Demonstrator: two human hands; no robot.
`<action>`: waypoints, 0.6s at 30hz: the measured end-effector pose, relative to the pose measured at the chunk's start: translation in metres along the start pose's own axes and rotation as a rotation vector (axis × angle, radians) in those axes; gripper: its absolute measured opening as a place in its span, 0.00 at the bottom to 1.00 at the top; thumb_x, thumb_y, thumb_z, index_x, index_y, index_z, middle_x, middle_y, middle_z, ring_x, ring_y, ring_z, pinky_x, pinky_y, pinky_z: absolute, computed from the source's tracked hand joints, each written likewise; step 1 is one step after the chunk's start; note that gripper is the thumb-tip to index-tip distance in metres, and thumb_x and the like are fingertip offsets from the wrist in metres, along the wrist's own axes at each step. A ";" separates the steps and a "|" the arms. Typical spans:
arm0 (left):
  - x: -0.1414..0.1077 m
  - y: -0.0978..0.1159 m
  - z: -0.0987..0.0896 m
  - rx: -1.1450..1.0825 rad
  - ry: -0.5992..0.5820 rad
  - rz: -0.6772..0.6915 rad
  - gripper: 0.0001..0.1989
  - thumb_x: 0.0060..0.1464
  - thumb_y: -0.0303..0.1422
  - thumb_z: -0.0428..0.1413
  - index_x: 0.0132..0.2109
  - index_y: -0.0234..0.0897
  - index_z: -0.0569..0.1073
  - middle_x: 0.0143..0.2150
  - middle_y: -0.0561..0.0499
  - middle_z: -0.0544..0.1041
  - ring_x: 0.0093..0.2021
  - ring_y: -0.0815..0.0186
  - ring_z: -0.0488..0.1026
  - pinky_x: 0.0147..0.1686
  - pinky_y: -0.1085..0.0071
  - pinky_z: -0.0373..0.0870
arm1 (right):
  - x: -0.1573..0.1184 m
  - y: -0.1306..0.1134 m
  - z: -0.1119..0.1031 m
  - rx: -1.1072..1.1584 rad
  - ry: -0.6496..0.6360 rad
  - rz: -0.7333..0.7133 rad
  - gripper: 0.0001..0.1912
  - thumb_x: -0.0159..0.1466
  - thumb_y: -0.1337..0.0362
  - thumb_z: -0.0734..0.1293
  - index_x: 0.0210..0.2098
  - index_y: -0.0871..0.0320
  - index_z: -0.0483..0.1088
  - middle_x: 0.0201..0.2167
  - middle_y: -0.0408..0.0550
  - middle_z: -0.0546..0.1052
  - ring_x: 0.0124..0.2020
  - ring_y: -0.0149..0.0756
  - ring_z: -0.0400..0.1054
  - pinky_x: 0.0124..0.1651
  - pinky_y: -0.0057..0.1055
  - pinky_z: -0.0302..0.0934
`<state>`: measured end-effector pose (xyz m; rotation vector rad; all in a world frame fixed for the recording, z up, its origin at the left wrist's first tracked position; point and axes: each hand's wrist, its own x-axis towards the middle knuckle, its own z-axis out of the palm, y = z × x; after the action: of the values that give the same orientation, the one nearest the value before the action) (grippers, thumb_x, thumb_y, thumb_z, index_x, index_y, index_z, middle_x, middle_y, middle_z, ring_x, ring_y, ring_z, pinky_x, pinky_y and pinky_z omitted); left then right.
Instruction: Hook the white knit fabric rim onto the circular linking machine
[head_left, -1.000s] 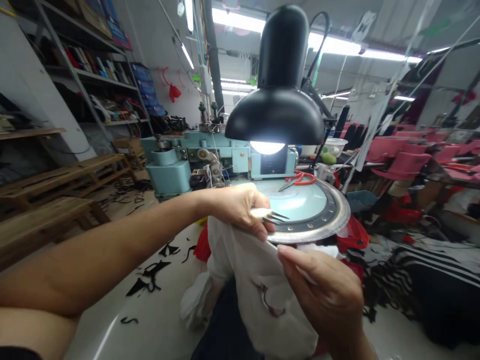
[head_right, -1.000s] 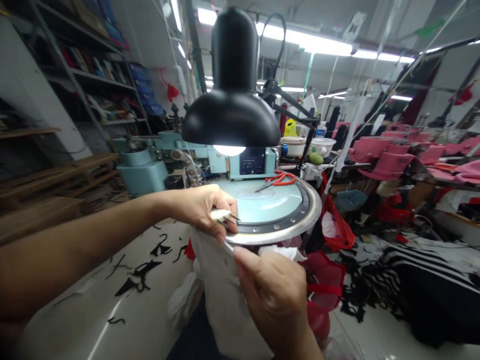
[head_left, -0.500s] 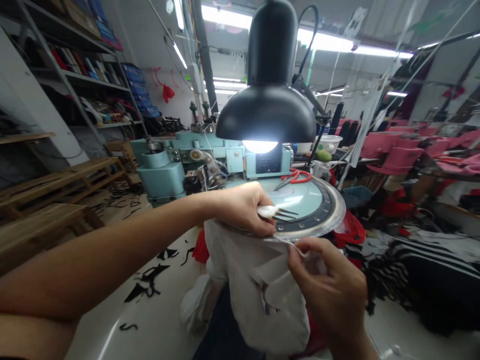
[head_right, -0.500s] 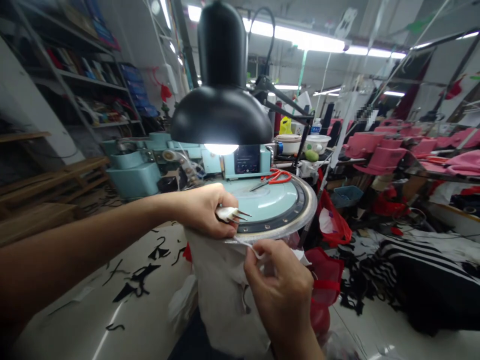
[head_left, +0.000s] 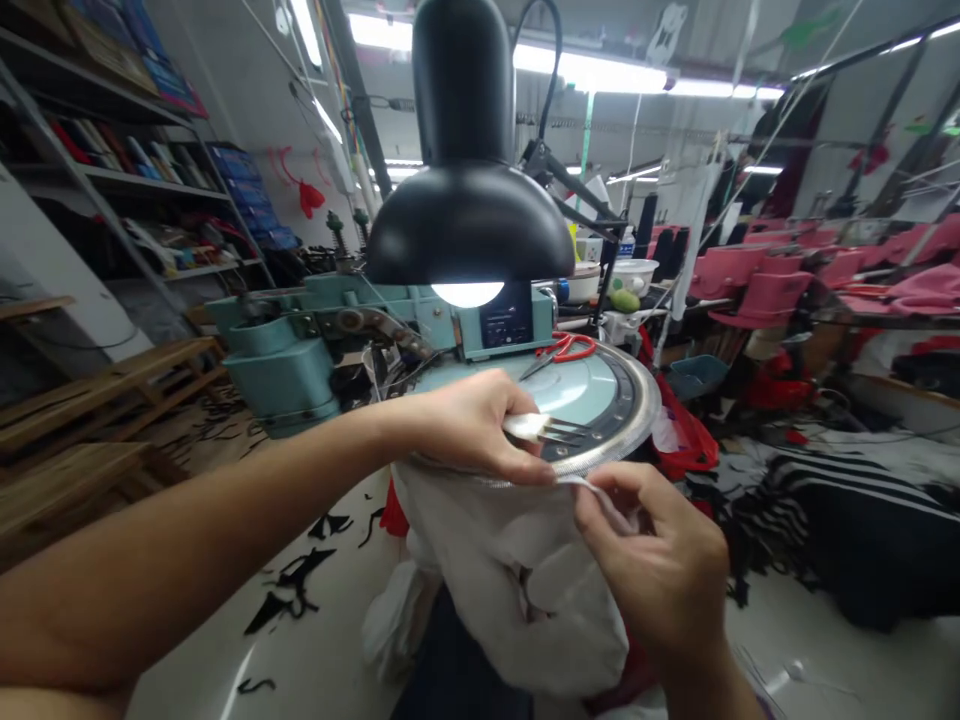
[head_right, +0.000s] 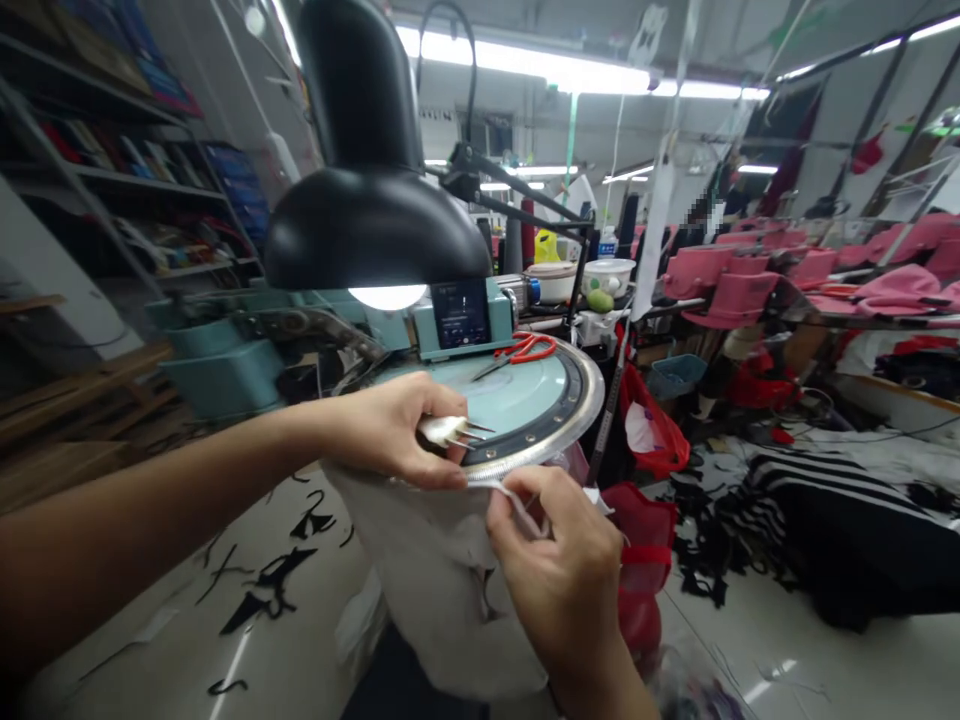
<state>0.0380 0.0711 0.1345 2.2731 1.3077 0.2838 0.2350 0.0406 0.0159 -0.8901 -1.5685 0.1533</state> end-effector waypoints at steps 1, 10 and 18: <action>0.001 0.001 0.000 0.007 0.005 -0.008 0.09 0.45 0.37 0.61 0.28 0.36 0.72 0.26 0.55 0.71 0.27 0.69 0.66 0.25 0.75 0.59 | 0.000 0.010 -0.004 -0.018 0.012 0.018 0.02 0.61 0.65 0.69 0.32 0.55 0.73 0.24 0.40 0.75 0.23 0.29 0.68 0.31 0.25 0.64; 0.005 0.007 -0.001 0.084 -0.013 0.103 0.11 0.47 0.39 0.63 0.30 0.37 0.75 0.34 0.53 0.73 0.33 0.67 0.70 0.33 0.75 0.63 | 0.003 0.049 -0.037 0.404 -0.412 0.191 0.06 0.64 0.61 0.66 0.32 0.55 0.66 0.27 0.42 0.74 0.25 0.30 0.68 0.26 0.24 0.63; 0.014 0.009 0.000 0.092 -0.006 0.063 0.16 0.52 0.44 0.61 0.27 0.37 0.71 0.32 0.53 0.72 0.30 0.69 0.68 0.30 0.74 0.61 | 0.025 0.026 -0.023 0.179 -0.174 -0.067 0.03 0.62 0.69 0.71 0.35 0.54 0.77 0.29 0.40 0.80 0.28 0.29 0.73 0.33 0.22 0.65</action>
<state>0.0519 0.0795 0.1386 2.3936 1.2723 0.2428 0.2690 0.0648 0.0260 -0.6984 -1.7141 0.3252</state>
